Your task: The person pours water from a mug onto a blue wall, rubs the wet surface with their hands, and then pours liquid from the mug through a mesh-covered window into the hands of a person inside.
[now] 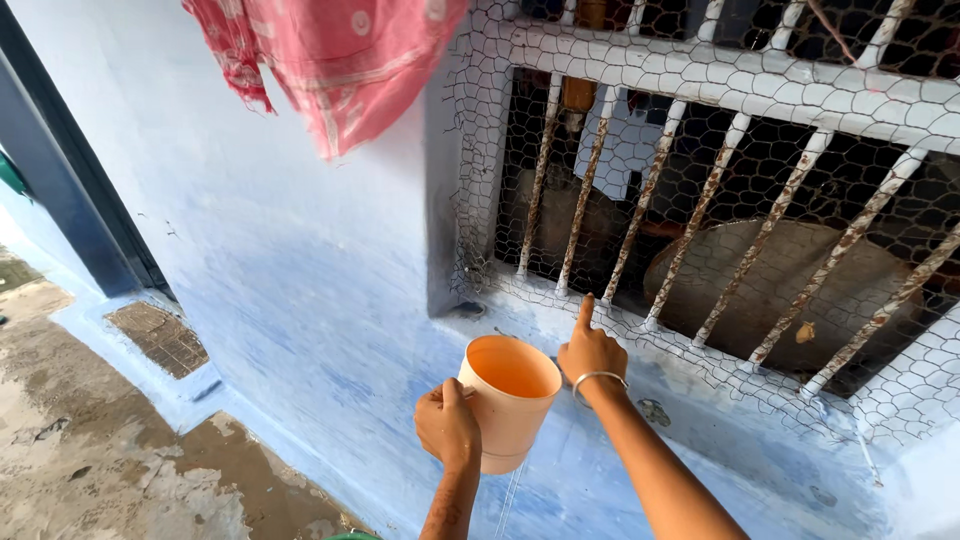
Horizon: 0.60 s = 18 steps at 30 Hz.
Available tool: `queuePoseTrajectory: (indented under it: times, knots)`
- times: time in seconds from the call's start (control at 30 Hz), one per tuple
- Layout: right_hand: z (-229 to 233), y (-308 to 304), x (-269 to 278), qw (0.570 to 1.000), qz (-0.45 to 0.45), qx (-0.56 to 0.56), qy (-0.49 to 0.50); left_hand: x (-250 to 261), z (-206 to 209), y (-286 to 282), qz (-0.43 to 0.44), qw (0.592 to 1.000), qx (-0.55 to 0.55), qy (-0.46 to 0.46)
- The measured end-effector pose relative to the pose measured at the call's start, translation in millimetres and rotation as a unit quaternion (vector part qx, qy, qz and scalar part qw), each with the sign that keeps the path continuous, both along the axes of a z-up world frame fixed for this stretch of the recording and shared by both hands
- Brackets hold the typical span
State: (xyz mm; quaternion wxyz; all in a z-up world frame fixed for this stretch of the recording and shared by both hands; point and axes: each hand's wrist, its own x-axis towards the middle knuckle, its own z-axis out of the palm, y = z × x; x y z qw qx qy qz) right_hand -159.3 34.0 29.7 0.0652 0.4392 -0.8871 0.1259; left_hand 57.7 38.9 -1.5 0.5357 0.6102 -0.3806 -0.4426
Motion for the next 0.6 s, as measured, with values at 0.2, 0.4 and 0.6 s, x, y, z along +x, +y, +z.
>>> queuePoseTrajectory:
  times: [0.2, 0.4, 0.6]
  knots:
    - [8, -32, -20, 0.996, -0.024, -0.009, -0.085, -2, 7, -6, -0.017, 1.000, -0.004, -0.014]
    - [11, -31, -25, 0.945, 0.004, -0.113, -0.306, -17, 18, -22, -0.024, 0.999, -0.034, 0.002]
    - [8, -21, -54, 0.980, 0.022, 0.016, -0.199, -43, 13, -36, -0.022, 0.999, -0.029, -0.011]
